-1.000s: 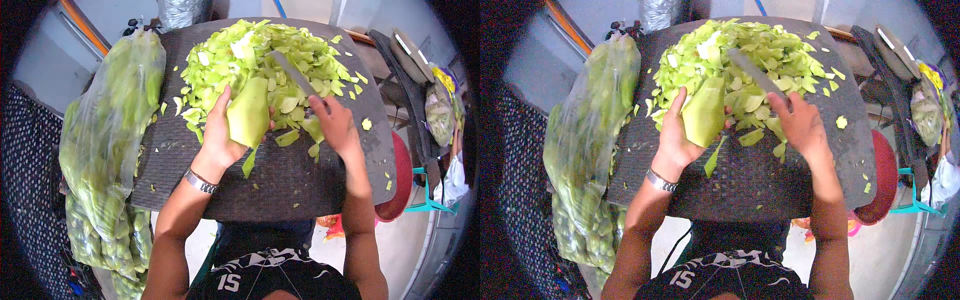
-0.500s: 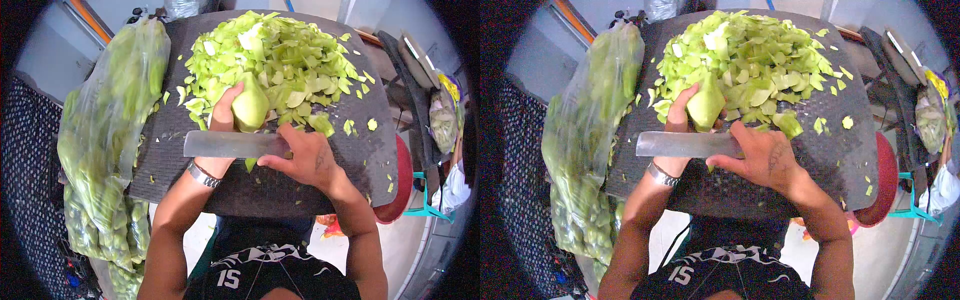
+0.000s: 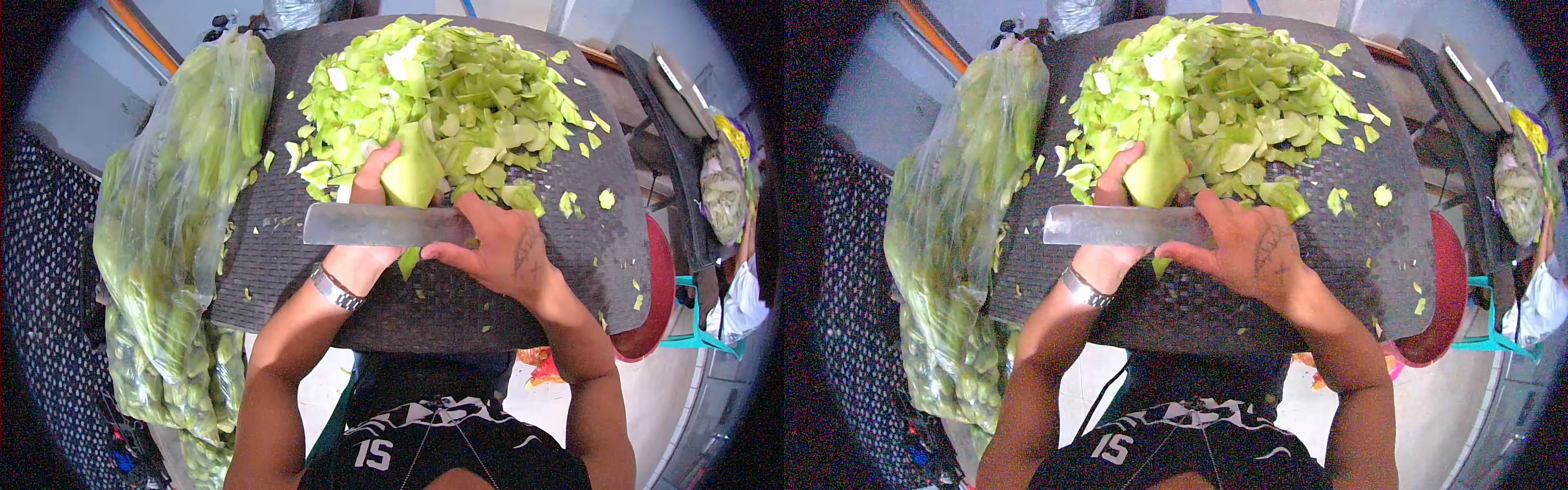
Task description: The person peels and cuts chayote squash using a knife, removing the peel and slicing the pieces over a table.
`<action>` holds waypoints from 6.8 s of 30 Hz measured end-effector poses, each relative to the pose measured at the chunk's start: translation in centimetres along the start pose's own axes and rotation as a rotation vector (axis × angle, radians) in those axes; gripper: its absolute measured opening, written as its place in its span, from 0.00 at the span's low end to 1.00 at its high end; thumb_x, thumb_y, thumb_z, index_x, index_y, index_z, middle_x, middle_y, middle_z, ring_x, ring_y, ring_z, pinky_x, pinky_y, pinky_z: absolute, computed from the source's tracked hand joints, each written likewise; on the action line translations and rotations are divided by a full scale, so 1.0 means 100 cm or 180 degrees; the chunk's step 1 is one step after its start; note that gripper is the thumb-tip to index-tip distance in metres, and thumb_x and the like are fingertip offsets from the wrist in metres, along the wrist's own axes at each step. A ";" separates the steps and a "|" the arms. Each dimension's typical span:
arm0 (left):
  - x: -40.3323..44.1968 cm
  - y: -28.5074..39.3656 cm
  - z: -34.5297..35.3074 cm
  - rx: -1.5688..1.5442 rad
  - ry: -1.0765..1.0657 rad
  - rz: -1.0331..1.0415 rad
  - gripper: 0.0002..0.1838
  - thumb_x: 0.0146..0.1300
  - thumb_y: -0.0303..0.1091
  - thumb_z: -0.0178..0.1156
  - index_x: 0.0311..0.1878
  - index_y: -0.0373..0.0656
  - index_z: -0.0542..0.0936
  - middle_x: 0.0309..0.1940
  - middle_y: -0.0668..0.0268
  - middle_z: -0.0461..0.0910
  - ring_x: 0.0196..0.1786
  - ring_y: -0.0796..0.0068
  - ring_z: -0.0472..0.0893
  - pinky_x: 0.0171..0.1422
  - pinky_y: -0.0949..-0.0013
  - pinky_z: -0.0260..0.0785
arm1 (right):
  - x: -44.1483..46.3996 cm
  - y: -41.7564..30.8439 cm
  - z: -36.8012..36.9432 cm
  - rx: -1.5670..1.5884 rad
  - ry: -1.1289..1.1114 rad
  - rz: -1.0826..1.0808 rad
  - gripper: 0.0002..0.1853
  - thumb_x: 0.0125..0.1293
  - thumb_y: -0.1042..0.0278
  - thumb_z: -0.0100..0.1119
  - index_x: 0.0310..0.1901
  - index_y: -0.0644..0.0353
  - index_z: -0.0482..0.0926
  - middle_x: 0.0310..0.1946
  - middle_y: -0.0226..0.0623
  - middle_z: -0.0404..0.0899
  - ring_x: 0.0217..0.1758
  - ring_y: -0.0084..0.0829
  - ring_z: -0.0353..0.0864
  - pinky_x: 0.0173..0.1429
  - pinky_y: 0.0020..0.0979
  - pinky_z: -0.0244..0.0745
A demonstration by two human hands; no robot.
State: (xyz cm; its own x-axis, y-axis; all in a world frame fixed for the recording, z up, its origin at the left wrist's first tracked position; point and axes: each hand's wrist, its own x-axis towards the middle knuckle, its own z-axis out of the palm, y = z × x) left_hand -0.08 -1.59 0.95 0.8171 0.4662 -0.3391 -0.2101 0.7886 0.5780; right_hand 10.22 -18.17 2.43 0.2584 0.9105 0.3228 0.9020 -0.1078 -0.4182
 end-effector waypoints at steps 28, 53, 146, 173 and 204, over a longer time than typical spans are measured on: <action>-0.003 0.002 -0.001 -0.0277 -0.0573 -0.0010 0.22 0.78 0.50 0.53 0.64 0.46 0.81 0.54 0.63 0.88 0.53 0.64 0.87 0.62 0.58 0.78 | 0.003 0.016 -0.011 0.0434 -0.0191 0.0198 0.32 0.65 0.32 0.65 0.44 0.59 0.77 0.28 0.51 0.84 0.35 0.57 0.87 0.38 0.52 0.80; 0.001 -0.001 -0.004 0.0089 -0.0176 0.0029 0.29 0.76 0.58 0.55 0.69 0.46 0.76 0.56 0.61 0.85 0.55 0.62 0.85 0.62 0.54 0.77 | 0.004 0.009 -0.006 0.0487 -0.0079 0.0337 0.30 0.68 0.34 0.63 0.43 0.59 0.77 0.28 0.54 0.83 0.36 0.60 0.86 0.38 0.52 0.79; 0.004 0.000 0.001 0.0126 -0.0233 -0.0123 0.30 0.78 0.63 0.50 0.65 0.47 0.76 0.45 0.59 0.84 0.36 0.60 0.85 0.40 0.58 0.83 | 0.004 0.091 -0.046 0.1676 -0.0211 0.2866 0.34 0.77 0.30 0.47 0.38 0.61 0.77 0.16 0.27 0.67 0.10 0.20 0.60 0.15 0.25 0.56; -0.004 -0.018 -0.021 0.0273 -0.1640 -0.0161 0.37 0.56 0.24 0.70 0.71 0.39 0.68 0.59 0.57 0.79 0.60 0.60 0.82 0.63 0.56 0.81 | 0.003 0.041 -0.029 0.0004 0.0248 0.0085 0.33 0.61 0.29 0.67 0.46 0.56 0.79 0.27 0.47 0.84 0.34 0.53 0.87 0.37 0.49 0.80; -0.011 -0.007 0.001 0.0373 -0.1540 -0.0407 0.39 0.45 0.21 0.68 0.67 0.35 0.70 0.52 0.55 0.79 0.50 0.62 0.83 0.51 0.61 0.83 | 0.009 0.080 -0.044 0.1193 0.0237 0.1692 0.29 0.80 0.40 0.49 0.41 0.65 0.78 0.29 0.52 0.75 0.35 0.49 0.78 0.43 0.43 0.73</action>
State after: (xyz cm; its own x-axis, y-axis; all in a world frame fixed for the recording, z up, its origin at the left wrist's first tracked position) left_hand -0.81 -2.71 1.00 0.9930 0.1083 -0.0463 -0.0533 0.7640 0.6430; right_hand 19.23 -19.97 3.14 0.6713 0.7400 0.0427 0.4664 -0.3770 -0.8002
